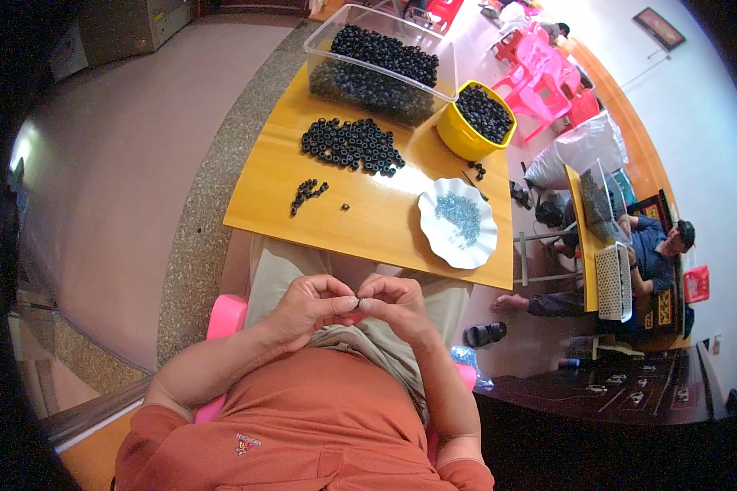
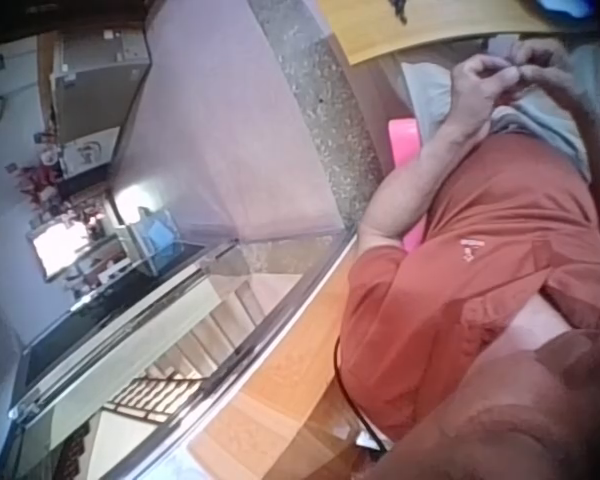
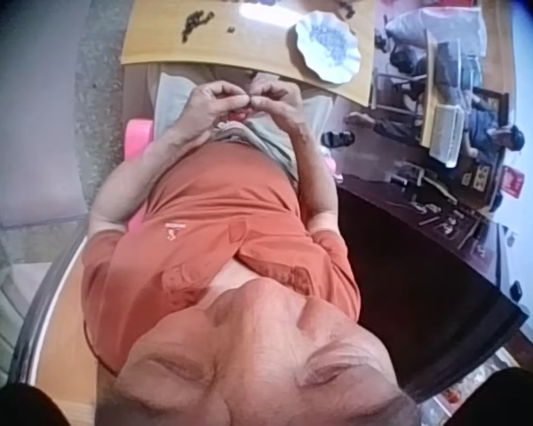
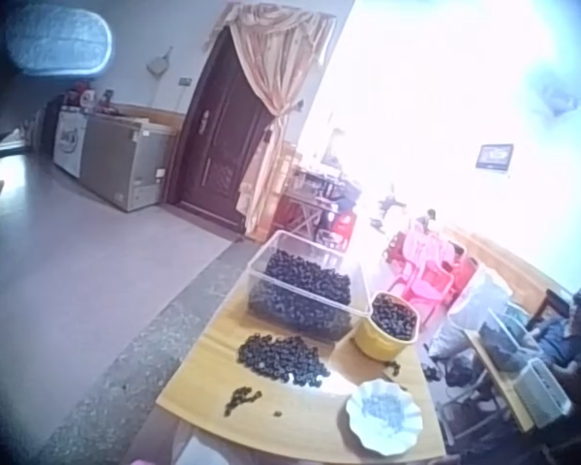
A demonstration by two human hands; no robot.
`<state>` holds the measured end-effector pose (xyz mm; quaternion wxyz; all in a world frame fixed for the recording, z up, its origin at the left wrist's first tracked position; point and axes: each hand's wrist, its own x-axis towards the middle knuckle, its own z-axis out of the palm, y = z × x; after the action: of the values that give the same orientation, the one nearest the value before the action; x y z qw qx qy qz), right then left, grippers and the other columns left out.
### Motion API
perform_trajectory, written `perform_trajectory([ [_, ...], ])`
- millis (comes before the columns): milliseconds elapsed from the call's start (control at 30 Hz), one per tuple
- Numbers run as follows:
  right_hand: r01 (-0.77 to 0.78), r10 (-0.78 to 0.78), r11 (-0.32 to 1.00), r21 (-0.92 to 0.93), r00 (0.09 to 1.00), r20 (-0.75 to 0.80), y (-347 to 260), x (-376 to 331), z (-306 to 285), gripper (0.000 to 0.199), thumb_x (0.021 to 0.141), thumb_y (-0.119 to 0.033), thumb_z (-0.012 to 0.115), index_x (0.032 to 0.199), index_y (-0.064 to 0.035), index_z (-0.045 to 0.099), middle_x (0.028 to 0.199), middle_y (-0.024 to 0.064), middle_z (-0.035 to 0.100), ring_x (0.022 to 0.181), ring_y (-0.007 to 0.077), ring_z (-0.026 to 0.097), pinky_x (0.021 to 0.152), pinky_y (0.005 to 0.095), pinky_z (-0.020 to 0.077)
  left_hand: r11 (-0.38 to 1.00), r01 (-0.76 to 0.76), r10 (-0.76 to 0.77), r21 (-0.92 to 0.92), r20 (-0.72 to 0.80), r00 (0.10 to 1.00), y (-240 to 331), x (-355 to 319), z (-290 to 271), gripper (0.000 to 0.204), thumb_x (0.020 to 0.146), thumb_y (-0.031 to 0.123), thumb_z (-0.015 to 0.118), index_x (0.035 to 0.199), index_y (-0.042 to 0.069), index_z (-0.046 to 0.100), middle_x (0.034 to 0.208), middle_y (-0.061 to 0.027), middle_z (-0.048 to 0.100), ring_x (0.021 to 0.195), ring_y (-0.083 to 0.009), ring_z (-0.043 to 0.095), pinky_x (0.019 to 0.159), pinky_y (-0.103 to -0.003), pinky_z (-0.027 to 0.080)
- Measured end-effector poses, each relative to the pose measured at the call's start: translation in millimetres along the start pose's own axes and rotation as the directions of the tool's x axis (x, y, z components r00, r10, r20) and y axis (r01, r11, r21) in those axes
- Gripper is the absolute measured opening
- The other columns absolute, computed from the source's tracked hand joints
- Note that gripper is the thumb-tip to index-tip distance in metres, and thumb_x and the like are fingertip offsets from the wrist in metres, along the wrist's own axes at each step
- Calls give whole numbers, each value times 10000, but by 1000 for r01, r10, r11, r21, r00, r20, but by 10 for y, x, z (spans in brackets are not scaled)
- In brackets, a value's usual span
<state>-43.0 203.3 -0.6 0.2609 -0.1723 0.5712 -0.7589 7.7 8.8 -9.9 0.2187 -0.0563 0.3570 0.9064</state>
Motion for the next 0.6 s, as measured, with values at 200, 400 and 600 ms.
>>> perform_trajectory([
  [200, -75, 78, 996, -46, 995, 61, -82, 6, -56, 137, 813, -54, 721, 878, 36, 641, 864, 87, 603, 785, 148, 565, 656, 254, 470, 999, -9, 7, 51, 36, 999, -16, 3, 2, 159, 857, 103, 704, 962, -2, 648, 879, -77, 675, 792, -119, 642, 688, -245, 551],
  [400, -88, 110, 986, -144, 982, 155, -134, -6, -110, 72, 829, 8, 696, 879, 37, 653, 884, 57, 620, 797, 120, 606, 691, 232, 494, 994, -5, -3, 106, 78, 997, -39, 10, -27, 145, 866, 92, 689, 965, -4, 645, 861, -86, 678, 756, -127, 643, 685, -255, 550],
  [600, -70, 89, 982, -177, 991, 104, -186, -26, -47, 123, 799, -31, 735, 843, 48, 651, 842, 73, 608, 761, 132, 564, 645, 240, 468, 994, -4, -7, 109, 99, 995, -65, 34, -43, 165, 866, 123, 700, 968, 3, 653, 855, -54, 671, 725, -100, 627, 676, -247, 548],
])
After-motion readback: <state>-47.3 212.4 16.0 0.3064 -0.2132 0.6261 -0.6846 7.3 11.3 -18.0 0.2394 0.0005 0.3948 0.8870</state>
